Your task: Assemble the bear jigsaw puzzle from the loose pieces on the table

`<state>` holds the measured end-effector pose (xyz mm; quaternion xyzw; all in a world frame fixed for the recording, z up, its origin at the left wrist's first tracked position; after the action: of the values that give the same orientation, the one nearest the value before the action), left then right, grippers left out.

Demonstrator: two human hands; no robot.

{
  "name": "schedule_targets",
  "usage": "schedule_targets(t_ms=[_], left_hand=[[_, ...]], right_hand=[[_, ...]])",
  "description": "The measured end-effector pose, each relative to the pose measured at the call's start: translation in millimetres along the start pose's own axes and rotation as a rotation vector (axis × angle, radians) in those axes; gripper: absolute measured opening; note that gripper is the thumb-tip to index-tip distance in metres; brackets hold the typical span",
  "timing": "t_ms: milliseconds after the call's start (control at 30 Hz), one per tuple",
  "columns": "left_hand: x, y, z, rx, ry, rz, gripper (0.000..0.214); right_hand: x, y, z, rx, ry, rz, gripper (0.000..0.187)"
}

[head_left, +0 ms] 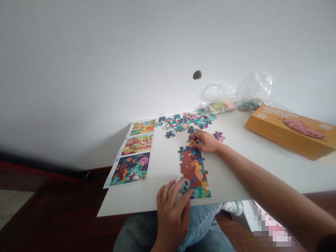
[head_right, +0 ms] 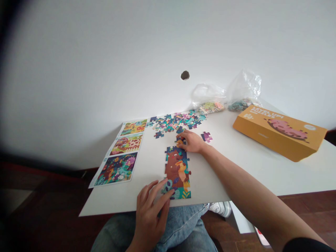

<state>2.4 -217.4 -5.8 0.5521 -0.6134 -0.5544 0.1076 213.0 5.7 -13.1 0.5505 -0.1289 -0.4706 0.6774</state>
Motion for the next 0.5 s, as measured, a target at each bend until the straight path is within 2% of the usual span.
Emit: schedule_targets(t_ms=[200,300,400,500], left_hand=[[0.0,-2.2,-2.1,-0.022,-0.012,0.021,0.041],[-5.3,1.7,-2.3,0.001,0.005,0.026,0.035],[-22.8,5.8,-2.1,0.015,0.021,0.082,0.029],[-49.3,0.7,-1.8,-0.017,0.007,0.194,0.049]], right_hand=[[-0.5,1.2,1.0,-0.003,0.009,0.017,0.037],[-0.6,2.7,2.1,-0.001,0.013,0.016,0.036],[-0.4,3.3,3.6,0.001,0.017,0.011,0.035],[-0.3,2.4,3.7,-0.010,0.028,-0.017,0.028]])
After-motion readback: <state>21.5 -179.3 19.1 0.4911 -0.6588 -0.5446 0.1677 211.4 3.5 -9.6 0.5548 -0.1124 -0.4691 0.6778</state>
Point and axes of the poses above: each hand's wrist, its own x-axis away from the middle knuckle, its own y-axis out of the back of the hand, z = x × y, the point moved 2 cm from there along -x, towards the middle knuckle, and after that the axes turned 12 degrees about x, right-handed, at the moved point
